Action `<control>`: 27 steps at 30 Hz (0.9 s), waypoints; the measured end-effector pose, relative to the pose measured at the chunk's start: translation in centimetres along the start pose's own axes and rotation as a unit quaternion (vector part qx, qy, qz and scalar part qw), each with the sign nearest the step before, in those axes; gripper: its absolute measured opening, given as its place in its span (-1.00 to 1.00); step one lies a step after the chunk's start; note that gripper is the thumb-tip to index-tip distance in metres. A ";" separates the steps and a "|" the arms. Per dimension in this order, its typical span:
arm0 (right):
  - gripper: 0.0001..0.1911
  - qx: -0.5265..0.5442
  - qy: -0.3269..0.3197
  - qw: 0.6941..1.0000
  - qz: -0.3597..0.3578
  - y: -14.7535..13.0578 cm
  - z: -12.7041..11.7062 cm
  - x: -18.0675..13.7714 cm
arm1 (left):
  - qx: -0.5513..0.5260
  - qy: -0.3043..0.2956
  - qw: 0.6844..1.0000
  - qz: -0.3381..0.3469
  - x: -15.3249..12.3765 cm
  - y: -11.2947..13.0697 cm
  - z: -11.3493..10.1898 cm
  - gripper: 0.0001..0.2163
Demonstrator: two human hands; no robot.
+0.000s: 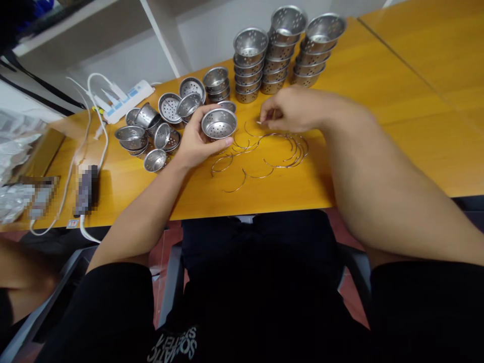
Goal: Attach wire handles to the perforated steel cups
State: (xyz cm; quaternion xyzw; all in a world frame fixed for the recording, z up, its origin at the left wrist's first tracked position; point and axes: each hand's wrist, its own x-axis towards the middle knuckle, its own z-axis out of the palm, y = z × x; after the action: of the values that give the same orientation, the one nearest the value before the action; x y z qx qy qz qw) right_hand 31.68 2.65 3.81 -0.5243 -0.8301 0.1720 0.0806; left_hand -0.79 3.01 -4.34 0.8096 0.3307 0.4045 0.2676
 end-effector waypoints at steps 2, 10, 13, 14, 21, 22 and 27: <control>-0.87 0.014 0.087 0.996 -0.009 0.3 -0.2 -0.3 | 0.002 0.000 1.000 -0.006 -0.1 0.3 -0.3 -0.12; -0.45 0.224 0.258 0.940 -0.018 -0.2 0.8 0.1 | -0.037 0.017 0.998 -0.048 0.0 2.3 -0.9 -0.20; -0.36 0.238 0.249 0.939 -0.015 -0.8 1.5 0.6 | -0.032 0.033 0.998 -0.053 -0.1 2.9 -1.4 -0.22; -0.36 0.240 0.250 0.938 -0.017 -1.0 1.7 0.7 | -0.023 0.036 0.998 -0.045 -0.1 2.9 -1.5 -0.22; -0.22 0.288 0.304 0.904 -0.089 -1.0 3.7 2.4 | -0.011 0.032 0.999 0.025 0.5 -2.1 -0.7 -0.04; -0.16 0.298 0.313 0.895 -0.109 -0.7 4.0 2.9 | -0.013 0.027 0.998 0.053 0.8 -3.5 -0.4 0.04; -0.08 0.331 0.318 0.873 -0.165 -0.1 4.8 4.1 | -0.024 0.017 0.992 0.121 1.9 -7.9 0.6 0.07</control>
State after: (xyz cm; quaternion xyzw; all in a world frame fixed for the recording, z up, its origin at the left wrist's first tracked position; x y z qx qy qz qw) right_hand 28.28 5.38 -0.78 -0.3492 -0.7284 0.2451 0.5362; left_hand -1.94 9.36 -9.36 0.8299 0.2249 0.4559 0.2300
